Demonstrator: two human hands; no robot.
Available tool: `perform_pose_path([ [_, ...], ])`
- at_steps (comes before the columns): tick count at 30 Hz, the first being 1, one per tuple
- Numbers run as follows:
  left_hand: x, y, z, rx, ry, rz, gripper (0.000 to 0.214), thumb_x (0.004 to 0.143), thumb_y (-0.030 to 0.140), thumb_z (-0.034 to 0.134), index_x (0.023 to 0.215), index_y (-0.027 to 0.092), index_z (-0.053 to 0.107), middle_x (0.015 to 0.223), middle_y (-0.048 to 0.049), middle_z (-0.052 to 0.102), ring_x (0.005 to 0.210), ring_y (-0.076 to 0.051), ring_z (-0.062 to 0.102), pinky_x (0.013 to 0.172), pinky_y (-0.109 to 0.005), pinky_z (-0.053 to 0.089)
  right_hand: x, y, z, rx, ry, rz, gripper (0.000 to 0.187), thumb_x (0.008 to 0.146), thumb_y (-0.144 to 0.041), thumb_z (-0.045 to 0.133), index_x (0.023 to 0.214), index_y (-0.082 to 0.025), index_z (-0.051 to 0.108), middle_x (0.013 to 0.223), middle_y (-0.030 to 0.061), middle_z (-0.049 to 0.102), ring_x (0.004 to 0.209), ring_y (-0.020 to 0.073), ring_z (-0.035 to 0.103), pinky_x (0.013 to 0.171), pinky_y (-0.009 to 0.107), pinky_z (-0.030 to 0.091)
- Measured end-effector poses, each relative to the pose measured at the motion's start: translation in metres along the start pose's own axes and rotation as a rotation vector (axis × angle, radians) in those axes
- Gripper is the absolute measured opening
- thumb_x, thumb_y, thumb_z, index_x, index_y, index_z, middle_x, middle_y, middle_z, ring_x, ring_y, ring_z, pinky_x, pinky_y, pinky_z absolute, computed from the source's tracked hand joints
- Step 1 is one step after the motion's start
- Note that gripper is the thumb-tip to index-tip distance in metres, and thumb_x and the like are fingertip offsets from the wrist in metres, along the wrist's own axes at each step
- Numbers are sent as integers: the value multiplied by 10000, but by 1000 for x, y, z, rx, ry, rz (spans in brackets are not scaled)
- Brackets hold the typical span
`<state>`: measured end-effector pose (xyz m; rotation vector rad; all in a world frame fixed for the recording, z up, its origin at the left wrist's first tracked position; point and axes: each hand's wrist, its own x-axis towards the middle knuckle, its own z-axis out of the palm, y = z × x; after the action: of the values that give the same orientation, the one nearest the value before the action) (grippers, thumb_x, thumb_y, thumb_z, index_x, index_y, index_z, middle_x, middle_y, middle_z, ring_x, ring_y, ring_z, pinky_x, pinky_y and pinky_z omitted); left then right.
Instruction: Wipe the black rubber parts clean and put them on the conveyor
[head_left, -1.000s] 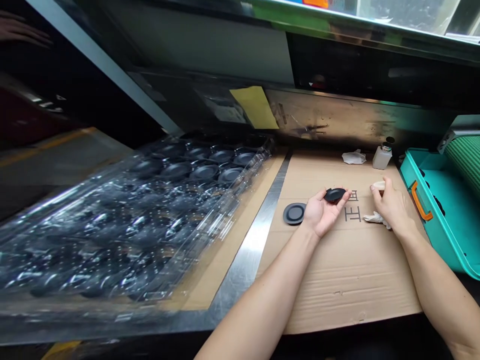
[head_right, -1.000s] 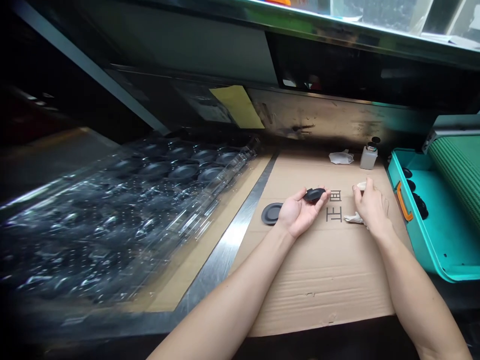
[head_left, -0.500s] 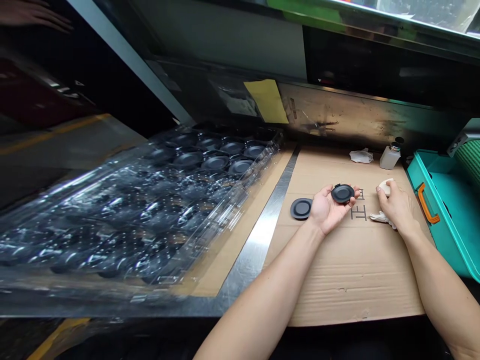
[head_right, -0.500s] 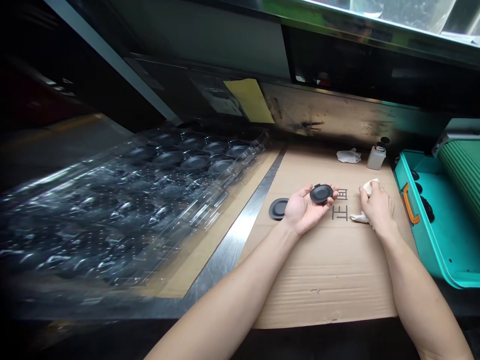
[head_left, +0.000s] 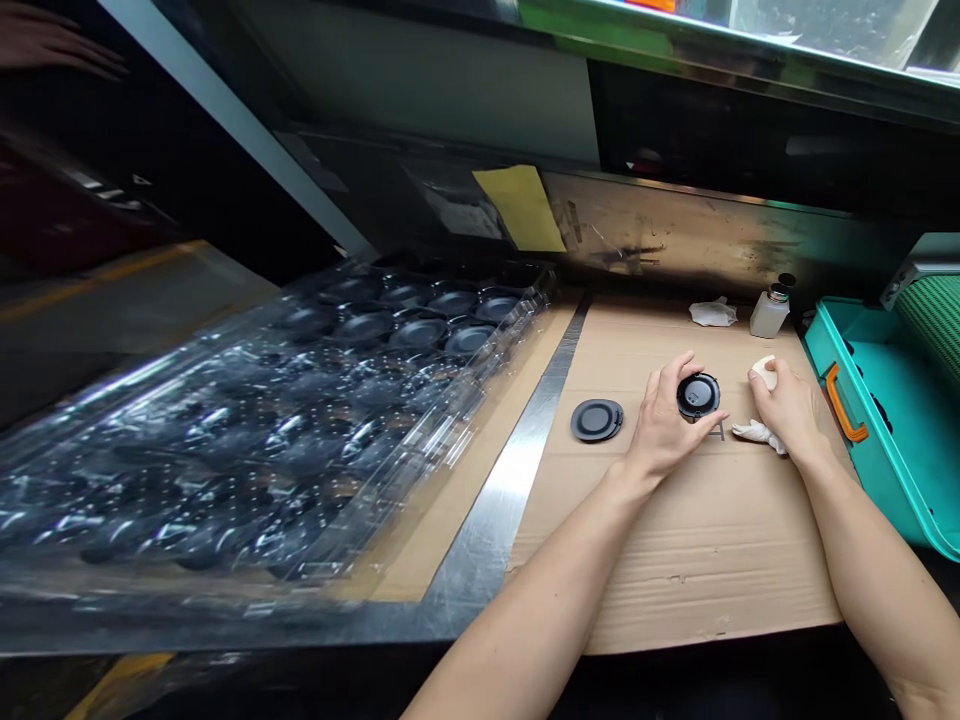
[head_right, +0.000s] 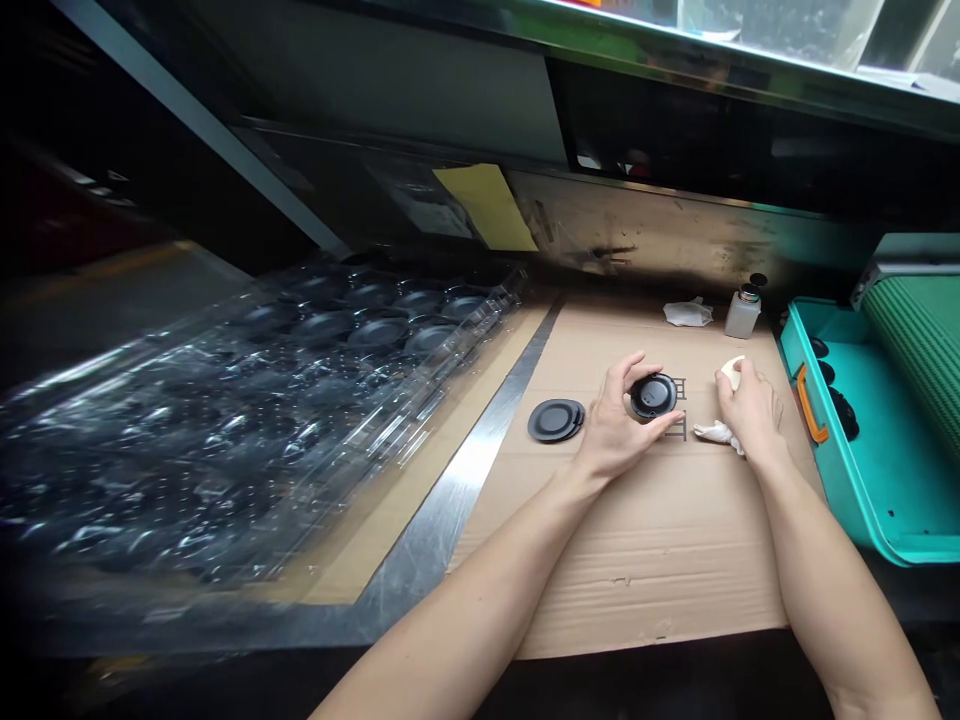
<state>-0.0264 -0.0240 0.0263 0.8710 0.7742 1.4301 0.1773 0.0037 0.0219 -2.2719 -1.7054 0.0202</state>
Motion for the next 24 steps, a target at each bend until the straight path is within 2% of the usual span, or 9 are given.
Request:
perform_pose_path([
  [5, -7, -4, 1, 27, 20, 57, 622, 547, -90, 865, 1071, 200, 700, 1264, -144, 687, 1409, -281, 492, 1226, -362, 326, 2, 5, 5, 40, 8, 32, 455, 998, -499, 415, 1310, -206, 567, 1123, 144, 701, 1005, 292, 650, 789, 344, 417],
  [9, 9, 1, -3, 256, -9, 182, 405, 626, 73, 895, 949, 232, 709, 1265, -104, 678, 1354, -291, 512, 1159, -357, 379, 4, 6, 11, 78, 3, 65, 430, 994, -479, 420, 1301, -218, 568, 1126, 134, 692, 994, 286, 644, 814, 353, 428],
  [11, 34, 9, -10, 499, -7, 225, 155, 761, 240, 831, 824, 221, 691, 1159, -115, 700, 1265, -308, 557, 1102, -361, 404, 5, 5, 13, 95, -7, 73, 421, 993, -477, 423, 1298, -224, 566, 1129, 130, 689, 1007, 286, 645, 834, 362, 434],
  [12, 50, 14, -15, 655, 7, 233, 155, 836, 320, 759, 769, 216, 666, 1080, -122, 707, 1193, -311, 589, 1068, -366, 416, 5, 4, 14, 103, -12, 76, 415, 994, -475, 424, 1296, -227, 563, 1133, 129, 687, 1017, 287, 646, 844, 367, 436],
  [14, 84, 21, -27, 1024, 28, 200, 322, 948, 420, 580, 700, 216, 588, 940, -135, 703, 1063, -321, 628, 1013, -399, 420, 4, 3, 15, 116, -24, 77, 399, 997, -463, 425, 1295, -229, 551, 1137, 127, 687, 1026, 286, 651, 854, 374, 441],
  [17, 123, 23, -47, 1509, 19, 38, 345, 957, 448, 509, 702, 216, 509, 961, -199, 701, 1073, -391, 629, 967, -464, 419, 0, 2, 17, 139, -52, 72, 368, 1002, -425, 431, 1299, -229, 523, 1135, 119, 689, 1010, 272, 666, 846, 372, 451],
  [20, 143, 22, -57, 1722, -2, -128, 380, 871, 506, 621, 689, 202, 484, 990, -226, 694, 1142, -461, 601, 972, -520, 414, -1, 2, 20, 197, -76, 57, 344, 1008, -383, 435, 1303, -218, 497, 1168, 127, 679, 1025, 258, 668, 855, 367, 461],
  [22, 151, 27, -44, 1754, 47, -81, 420, 809, 538, 699, 696, 188, 496, 1039, -170, 691, 1201, -475, 565, 1026, -577, 375, 0, 2, 24, 240, -83, 50, 331, 1009, -356, 433, 1297, -205, 493, 1197, 140, 669, 1040, 255, 670, 862, 365, 472],
  [24, 154, 35, -3, 1841, 1, 55, 392, 844, 548, 663, 754, 182, 553, 1123, -124, 672, 1221, -460, 553, 1047, -620, 355, 1, 3, 27, 272, -75, 49, 326, 1009, -349, 433, 1291, -200, 499, 1196, 141, 673, 1045, 257, 675, 863, 368, 489],
])
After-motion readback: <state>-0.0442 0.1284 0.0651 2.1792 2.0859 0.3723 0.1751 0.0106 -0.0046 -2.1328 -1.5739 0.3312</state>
